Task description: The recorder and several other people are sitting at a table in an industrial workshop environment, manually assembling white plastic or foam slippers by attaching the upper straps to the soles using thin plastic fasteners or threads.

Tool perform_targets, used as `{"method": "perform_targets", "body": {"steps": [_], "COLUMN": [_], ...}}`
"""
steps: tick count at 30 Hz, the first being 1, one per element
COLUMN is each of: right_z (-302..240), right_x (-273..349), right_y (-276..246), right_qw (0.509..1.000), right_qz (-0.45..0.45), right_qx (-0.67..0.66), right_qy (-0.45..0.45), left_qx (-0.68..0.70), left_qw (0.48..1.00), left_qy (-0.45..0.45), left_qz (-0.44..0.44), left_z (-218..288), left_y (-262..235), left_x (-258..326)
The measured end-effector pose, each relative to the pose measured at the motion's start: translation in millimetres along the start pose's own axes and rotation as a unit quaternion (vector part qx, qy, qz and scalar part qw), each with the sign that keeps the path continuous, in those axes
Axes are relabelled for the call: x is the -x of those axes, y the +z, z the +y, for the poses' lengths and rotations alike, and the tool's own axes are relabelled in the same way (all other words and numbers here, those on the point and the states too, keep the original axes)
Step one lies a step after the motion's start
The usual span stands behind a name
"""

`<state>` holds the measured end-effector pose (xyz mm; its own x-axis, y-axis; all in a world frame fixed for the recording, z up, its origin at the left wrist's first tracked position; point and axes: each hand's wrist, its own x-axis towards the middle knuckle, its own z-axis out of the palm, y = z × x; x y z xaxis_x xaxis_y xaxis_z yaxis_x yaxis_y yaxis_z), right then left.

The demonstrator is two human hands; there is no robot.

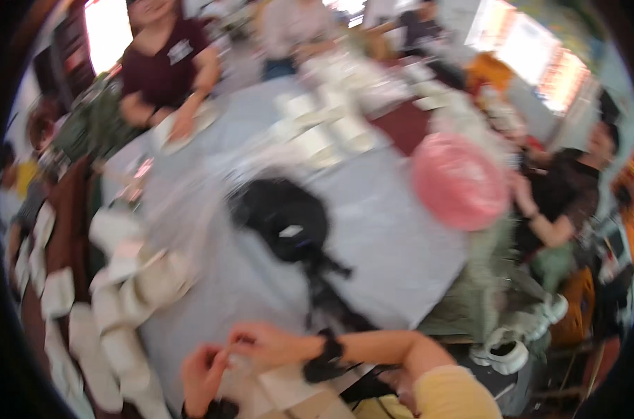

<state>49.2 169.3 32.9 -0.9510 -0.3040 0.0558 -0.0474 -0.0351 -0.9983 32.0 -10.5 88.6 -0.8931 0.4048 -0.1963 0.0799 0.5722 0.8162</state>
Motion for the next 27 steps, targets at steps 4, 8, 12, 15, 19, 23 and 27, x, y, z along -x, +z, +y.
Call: {"method": "perform_targets", "body": {"steps": [4, 8, 12, 15, 19, 23, 27], "right_z": [5.3, 5.4, 7.3, 0.9, 6.4, 16.1, 5.5], "right_x": [12.4, 10.7, -0.8, -3.9, -3.2, 0.0, 0.6], "right_y": [-27.7, -38.3, -41.9, -42.7, -41.7, -33.8, -36.5], "right_qw": [0.998, 0.994, 0.996, 0.995, 0.995, 0.992, 0.992], "right_qz": [0.027, 0.015, 0.003, -0.024, -0.011, -0.014, -0.012], "right_qx": [-0.051, -0.091, -0.084, -0.070, -0.084, -0.100, -0.082], "right_qy": [0.015, 0.066, 0.040, 0.070, 0.060, 0.071, 0.091], "left_qx": [0.050, 0.107, 0.168, 0.170, 0.185, 0.194, 0.195], "left_qw": [0.995, 0.988, 0.976, 0.974, 0.971, 0.972, 0.970], "left_qy": [-0.043, -0.080, -0.113, -0.134, -0.136, -0.113, -0.134], "left_qz": [-0.080, -0.083, -0.078, -0.070, -0.066, -0.072, -0.048], "left_z": [16.1, 15.7, 19.6, 24.5, 19.1, 6.6, 13.6], "left_y": [11.6, 17.1, 15.1, 14.2, 12.4, 18.2, 14.3], "left_x": [-26.0, -28.7, -35.8, -39.3, -38.9, -36.2, -33.1]}}
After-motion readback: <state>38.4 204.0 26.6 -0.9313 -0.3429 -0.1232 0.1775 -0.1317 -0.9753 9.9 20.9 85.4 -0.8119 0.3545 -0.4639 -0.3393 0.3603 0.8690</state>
